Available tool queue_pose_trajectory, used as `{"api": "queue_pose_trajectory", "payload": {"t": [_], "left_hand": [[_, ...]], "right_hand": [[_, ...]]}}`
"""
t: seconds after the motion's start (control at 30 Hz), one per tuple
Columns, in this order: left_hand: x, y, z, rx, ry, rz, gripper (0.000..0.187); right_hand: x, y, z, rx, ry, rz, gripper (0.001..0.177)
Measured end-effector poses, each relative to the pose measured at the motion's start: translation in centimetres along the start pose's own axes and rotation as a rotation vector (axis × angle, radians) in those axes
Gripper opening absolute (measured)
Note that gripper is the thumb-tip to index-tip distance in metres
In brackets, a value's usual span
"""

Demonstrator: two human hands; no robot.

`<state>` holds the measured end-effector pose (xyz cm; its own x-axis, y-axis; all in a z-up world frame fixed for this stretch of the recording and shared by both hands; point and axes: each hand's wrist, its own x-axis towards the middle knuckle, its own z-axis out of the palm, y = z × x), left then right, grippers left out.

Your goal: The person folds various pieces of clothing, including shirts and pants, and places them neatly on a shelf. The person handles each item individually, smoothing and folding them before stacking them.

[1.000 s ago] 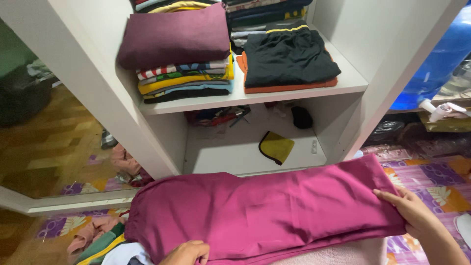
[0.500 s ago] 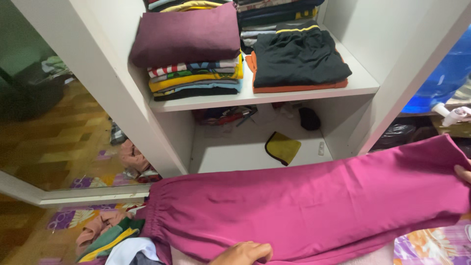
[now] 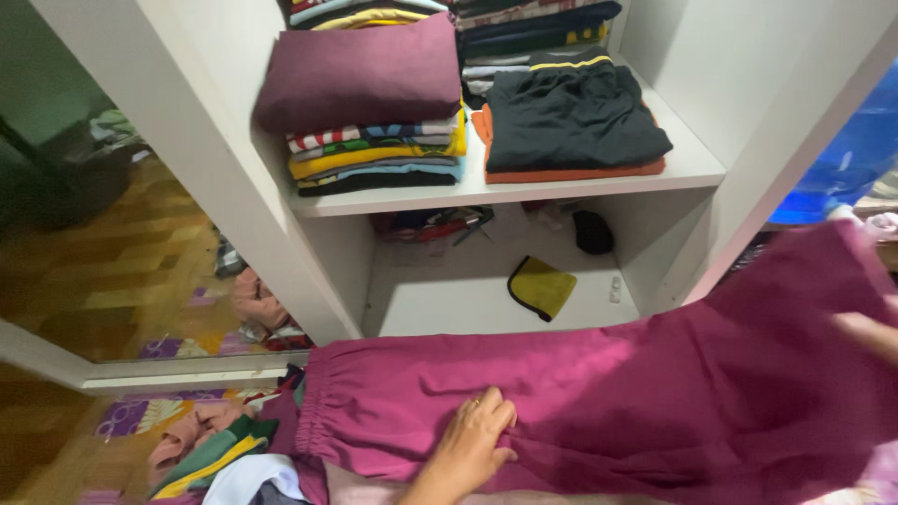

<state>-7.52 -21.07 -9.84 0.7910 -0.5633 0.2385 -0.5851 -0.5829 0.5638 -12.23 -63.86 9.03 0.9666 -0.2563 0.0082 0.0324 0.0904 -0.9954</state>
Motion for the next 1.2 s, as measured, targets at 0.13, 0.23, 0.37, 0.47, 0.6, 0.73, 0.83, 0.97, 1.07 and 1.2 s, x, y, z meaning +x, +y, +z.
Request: {"api": "queue_pose_trajectory", "payload": {"t": [0.13, 0.23, 0.37, 0.47, 0.6, 0.73, 0.83, 0.97, 1.07, 1.2], "left_hand": [[-1.8, -2.5, 3.9, -0.280, 0.002, -0.381, 0.026], [-2.1, -6.3, 3.8, -1.067, 0.246, -0.628, 0.038], [-5.6, -10.6, -5.0, -1.693, 0.549, -1.027, 0.078], [-6.6, -11.4, -6.1, -1.551, 0.571, -0.893, 0.059], [-7.5, -13.7, -5.2, -1.210, 0.513, -0.877, 0.060], [-10.2, -15.4, -8.5, -1.356, 0.613, -0.884, 0.062], [-11.7, -15.1, -10.2, -1.290, 0.600, -0.824, 0.072], [-12.4, -14.7, -10.3, -1.055, 0.487, -0.857, 0.076], [-12.5, -14.7, -10.3, -0.739, 0.459, -0.947, 0.069], [-11.4, -11.9, -10.7, -0.040, 0.577, -0.873, 0.064]], "right_hand": [[1.4, 6.1, 13.4, -0.221, -0.134, 0.154, 0.059], [-0.3, 11.7, 27.0, -0.554, -0.336, -0.107, 0.074], [-4.1, 17.2, 31.2, -0.532, -0.735, -0.230, 0.093], [-5.0, 23.0, 29.0, -1.254, -0.853, -0.605, 0.092], [-3.7, 27.6, 25.2, -1.478, -0.832, -0.785, 0.084], [-3.6, 26.0, 22.9, -1.326, -0.668, -1.104, 0.082], [-3.0, 24.0, 22.6, -1.315, -0.625, -1.215, 0.092], [-2.0, 22.6, 21.9, -1.304, -0.665, -1.213, 0.111], [-1.8, 22.6, 21.6, -1.386, -0.620, -1.249, 0.110], [-1.1, 21.6, 21.3, -1.223, -0.799, -1.092, 0.101]]}}
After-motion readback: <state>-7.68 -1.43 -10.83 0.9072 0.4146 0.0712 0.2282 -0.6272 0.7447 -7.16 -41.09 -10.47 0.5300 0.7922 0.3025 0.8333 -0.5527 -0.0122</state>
